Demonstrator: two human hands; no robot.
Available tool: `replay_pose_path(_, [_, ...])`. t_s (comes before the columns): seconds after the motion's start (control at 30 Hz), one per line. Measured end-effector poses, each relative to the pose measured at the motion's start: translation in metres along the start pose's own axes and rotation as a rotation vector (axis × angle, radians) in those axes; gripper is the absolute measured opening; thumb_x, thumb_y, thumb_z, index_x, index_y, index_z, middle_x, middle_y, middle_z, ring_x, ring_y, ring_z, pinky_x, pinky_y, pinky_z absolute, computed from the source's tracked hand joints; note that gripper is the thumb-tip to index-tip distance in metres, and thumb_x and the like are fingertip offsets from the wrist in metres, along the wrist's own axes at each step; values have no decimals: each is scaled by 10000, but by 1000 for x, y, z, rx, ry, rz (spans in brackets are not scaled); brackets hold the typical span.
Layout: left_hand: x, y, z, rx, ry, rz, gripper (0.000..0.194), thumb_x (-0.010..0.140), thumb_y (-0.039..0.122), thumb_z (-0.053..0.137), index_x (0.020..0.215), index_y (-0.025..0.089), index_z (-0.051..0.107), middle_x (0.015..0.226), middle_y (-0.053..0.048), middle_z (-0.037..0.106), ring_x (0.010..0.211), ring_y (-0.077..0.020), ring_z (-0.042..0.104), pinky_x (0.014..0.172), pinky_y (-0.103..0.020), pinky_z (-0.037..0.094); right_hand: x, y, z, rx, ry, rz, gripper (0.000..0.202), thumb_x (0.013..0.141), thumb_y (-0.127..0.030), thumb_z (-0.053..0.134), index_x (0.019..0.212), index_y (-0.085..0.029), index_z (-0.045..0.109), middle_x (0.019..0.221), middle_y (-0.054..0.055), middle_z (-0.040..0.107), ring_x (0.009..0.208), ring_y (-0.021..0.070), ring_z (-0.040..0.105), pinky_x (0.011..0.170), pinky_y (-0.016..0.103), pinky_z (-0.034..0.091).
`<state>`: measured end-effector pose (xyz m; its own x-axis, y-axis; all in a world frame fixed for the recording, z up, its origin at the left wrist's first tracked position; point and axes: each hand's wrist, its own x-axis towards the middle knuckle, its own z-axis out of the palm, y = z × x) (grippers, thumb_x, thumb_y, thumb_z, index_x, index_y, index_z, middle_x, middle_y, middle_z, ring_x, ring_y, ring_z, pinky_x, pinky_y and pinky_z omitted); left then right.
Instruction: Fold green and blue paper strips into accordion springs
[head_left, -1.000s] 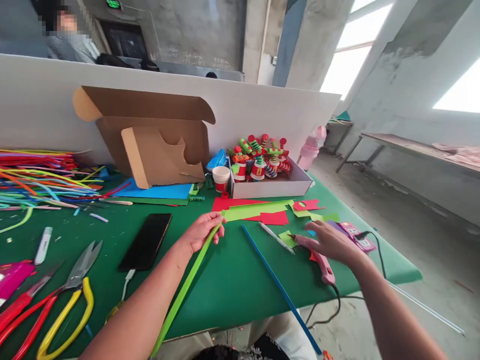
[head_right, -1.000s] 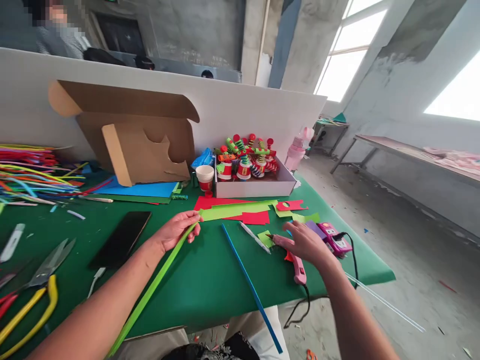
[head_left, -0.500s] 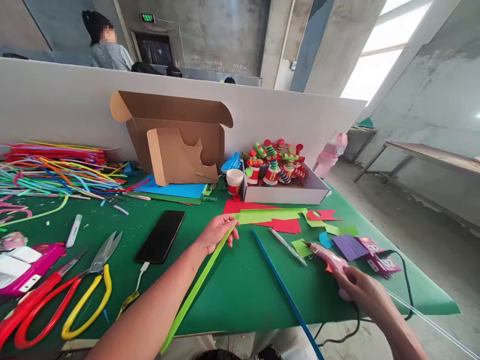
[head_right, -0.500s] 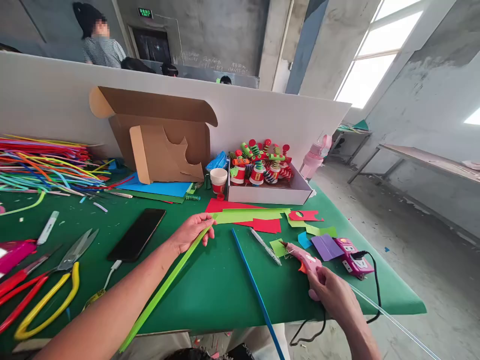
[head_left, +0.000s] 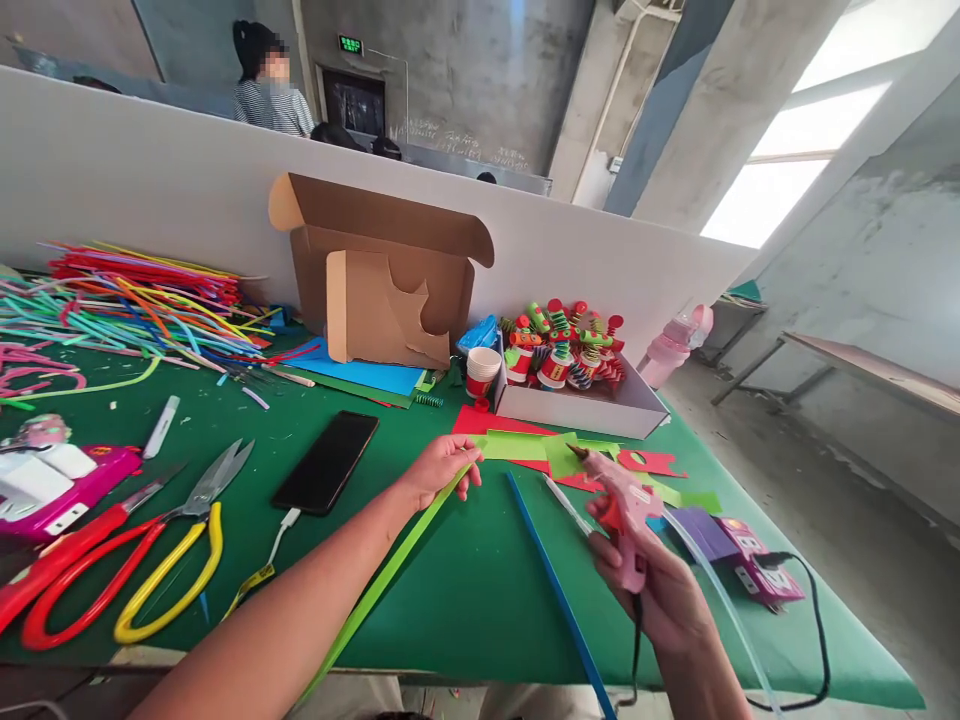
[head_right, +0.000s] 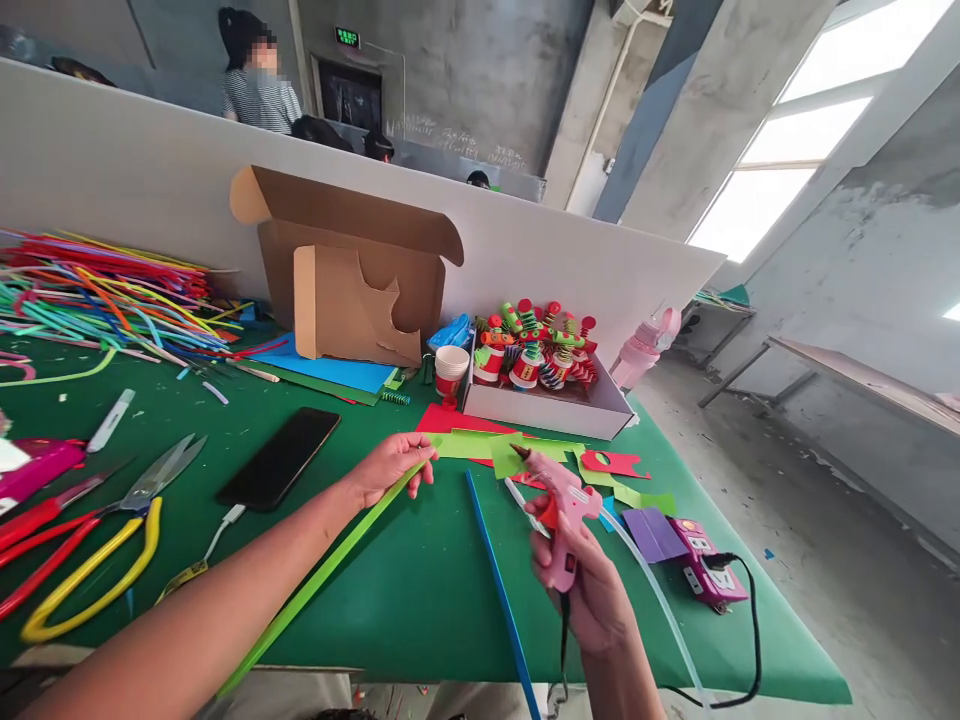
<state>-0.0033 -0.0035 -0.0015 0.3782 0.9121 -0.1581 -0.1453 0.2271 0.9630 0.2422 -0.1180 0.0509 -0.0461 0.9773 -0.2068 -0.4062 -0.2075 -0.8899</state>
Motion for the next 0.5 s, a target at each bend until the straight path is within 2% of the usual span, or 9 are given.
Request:
replay_pose_path(0.13, [0, 0, 3, 69, 39, 4, 250, 778, 357, 666, 687, 155, 549, 480, -3, 606, 312, -72, 446, 338, -188, 396, 18, -1, 19, -415, 66, -121, 423, 758, -588, 662, 816, -171, 628, 492, -26, 476, 440, 88, 354, 412, 228, 301])
replay_pose_path(0.23, [1, -2, 5, 77, 41, 5, 249, 788, 376, 663, 732, 148, 581, 480, -1, 606, 306, -76, 447, 338, -191, 388, 31, 1, 27, -586, 84, -125, 492, 742, -645, 637, 822, -160, 647, 450, -44, 432, 411, 91, 341, 406, 239, 266])
replay_pose_path(0.4, [1, -3, 6, 68, 59, -2, 246, 790, 376, 659, 780, 143, 583, 479, 10, 597, 312, -83, 445, 339, -205, 389, 38, 4, 31, -622, 68, -107, 525, 723, -658, 646, 851, -149, 658, 441, -55, 425, 406, 85, 341, 408, 235, 251])
replay_pose_path(0.5, [1, 0, 4, -91, 91, 10, 269, 747, 368, 698, 736, 168, 519, 529, 18, 605, 341, -61, 430, 340, -182, 357, 34, 1, 32, -554, 28, -91, 496, 768, -635, 618, 842, -147, 662, 438, -65, 392, 406, 74, 304, 423, 237, 273])
